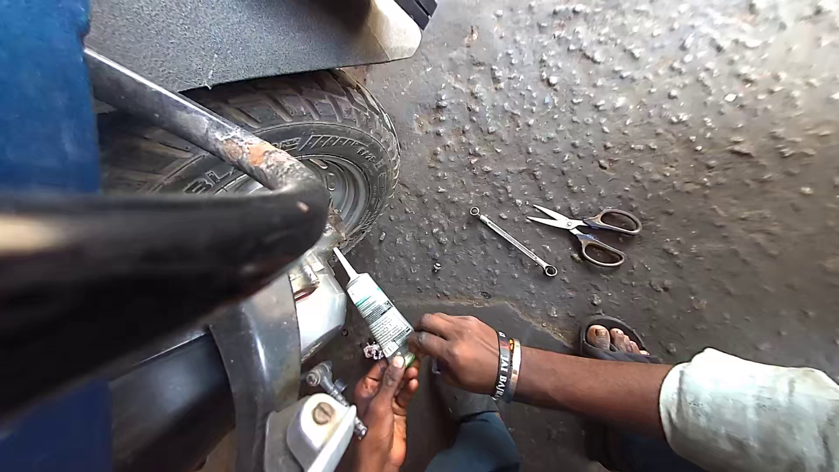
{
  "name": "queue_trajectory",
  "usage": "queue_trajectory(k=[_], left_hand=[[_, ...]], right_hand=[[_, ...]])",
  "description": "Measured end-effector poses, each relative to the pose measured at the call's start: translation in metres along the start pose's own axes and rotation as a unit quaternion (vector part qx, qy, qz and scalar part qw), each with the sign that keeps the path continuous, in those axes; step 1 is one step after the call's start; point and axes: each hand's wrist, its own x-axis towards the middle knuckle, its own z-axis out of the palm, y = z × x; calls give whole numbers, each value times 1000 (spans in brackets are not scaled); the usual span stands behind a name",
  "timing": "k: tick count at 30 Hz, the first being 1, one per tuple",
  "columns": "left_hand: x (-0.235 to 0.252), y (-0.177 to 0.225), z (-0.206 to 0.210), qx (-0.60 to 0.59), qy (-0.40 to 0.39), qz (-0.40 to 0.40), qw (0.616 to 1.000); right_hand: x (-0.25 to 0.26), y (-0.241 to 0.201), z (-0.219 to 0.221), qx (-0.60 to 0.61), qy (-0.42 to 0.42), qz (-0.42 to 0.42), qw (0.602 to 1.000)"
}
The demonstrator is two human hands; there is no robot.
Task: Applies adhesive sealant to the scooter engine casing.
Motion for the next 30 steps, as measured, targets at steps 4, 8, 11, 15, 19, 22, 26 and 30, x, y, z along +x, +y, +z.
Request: queue_trajectory(k=[4, 8, 11, 15, 19, 22, 26, 30], left_hand=[[6, -12, 0, 82, 28, 98, 991], [15, -14, 7, 107, 53, 131, 984], [15, -15, 10, 101, 54, 122, 986], [15, -16, 10, 93, 57, 125, 986], [15, -15, 13, 81, 61, 126, 987], [13, -15, 12, 73, 57, 107, 990], [8, -20, 12, 67, 22, 92, 993], [12, -29, 1, 84, -11, 144, 986]], right_hand=[[11, -23, -14, 138, -151, 263, 943], [27, -27, -24, 202, -181, 358, 894], [31, -26, -29, 222, -179, 387, 877], [38, -27, -31, 252, -158, 445, 845], [40, -31, -31, 270, -131, 465, 833], [43, -28, -26, 310, -102, 510, 796], [42, -18, -26, 383, -129, 532, 744], [42, -15, -27, 396, -222, 514, 728]])
